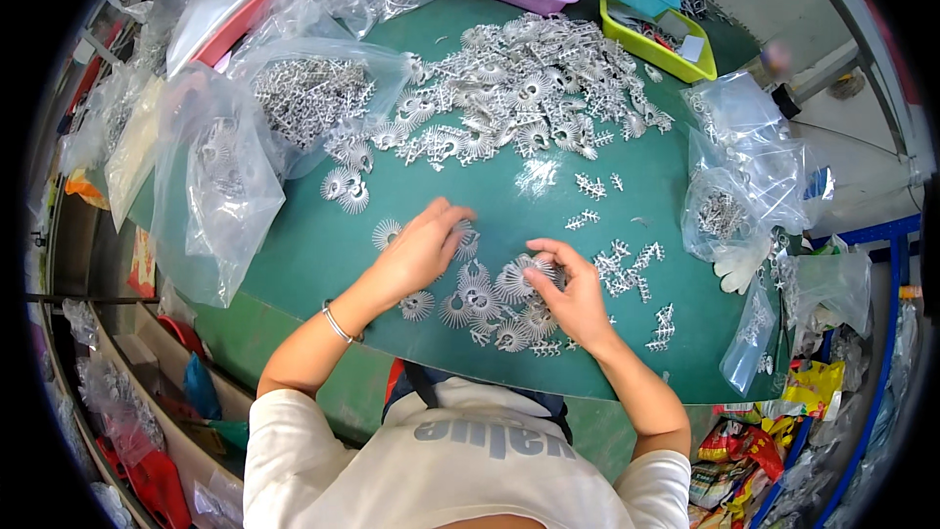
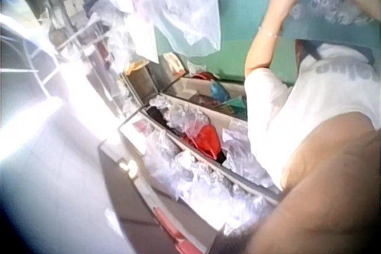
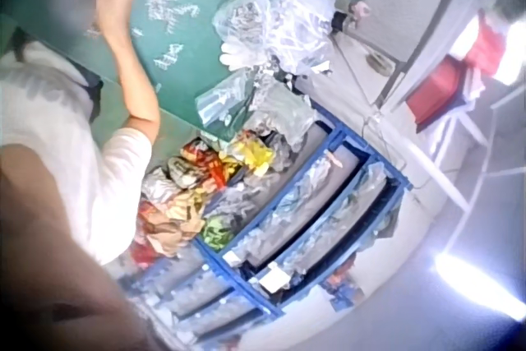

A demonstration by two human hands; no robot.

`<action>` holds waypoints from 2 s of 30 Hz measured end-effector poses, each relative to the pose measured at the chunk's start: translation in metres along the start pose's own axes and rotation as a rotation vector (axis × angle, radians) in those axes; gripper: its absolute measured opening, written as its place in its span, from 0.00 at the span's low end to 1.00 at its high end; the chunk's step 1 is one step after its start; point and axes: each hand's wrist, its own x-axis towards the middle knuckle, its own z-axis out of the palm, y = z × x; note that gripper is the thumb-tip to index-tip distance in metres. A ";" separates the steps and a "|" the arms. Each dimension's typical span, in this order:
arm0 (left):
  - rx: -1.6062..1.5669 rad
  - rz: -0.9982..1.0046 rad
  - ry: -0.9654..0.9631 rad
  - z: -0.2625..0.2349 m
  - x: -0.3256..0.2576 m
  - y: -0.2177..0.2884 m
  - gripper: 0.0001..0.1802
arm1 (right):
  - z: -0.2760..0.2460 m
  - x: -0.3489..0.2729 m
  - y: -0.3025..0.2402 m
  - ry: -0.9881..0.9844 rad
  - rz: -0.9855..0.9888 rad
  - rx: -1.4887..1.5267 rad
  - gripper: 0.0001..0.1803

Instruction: The person sorts through a large pile of intricate silver metal components on a workbench, picking up individual pieces to examine them before placing them into plastic bags or sorting bins.

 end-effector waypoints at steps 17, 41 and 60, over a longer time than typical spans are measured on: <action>0.157 0.107 -0.069 0.005 0.008 -0.019 0.17 | -0.041 -0.010 0.004 0.082 -0.294 -0.386 0.09; -1.698 -0.804 -0.363 0.058 -0.050 0.055 0.08 | -0.058 -0.009 0.021 0.194 -0.516 -0.935 0.09; 0.157 0.083 -0.269 0.062 0.063 0.035 0.19 | -0.064 -0.031 0.018 -0.347 -0.024 -0.742 0.23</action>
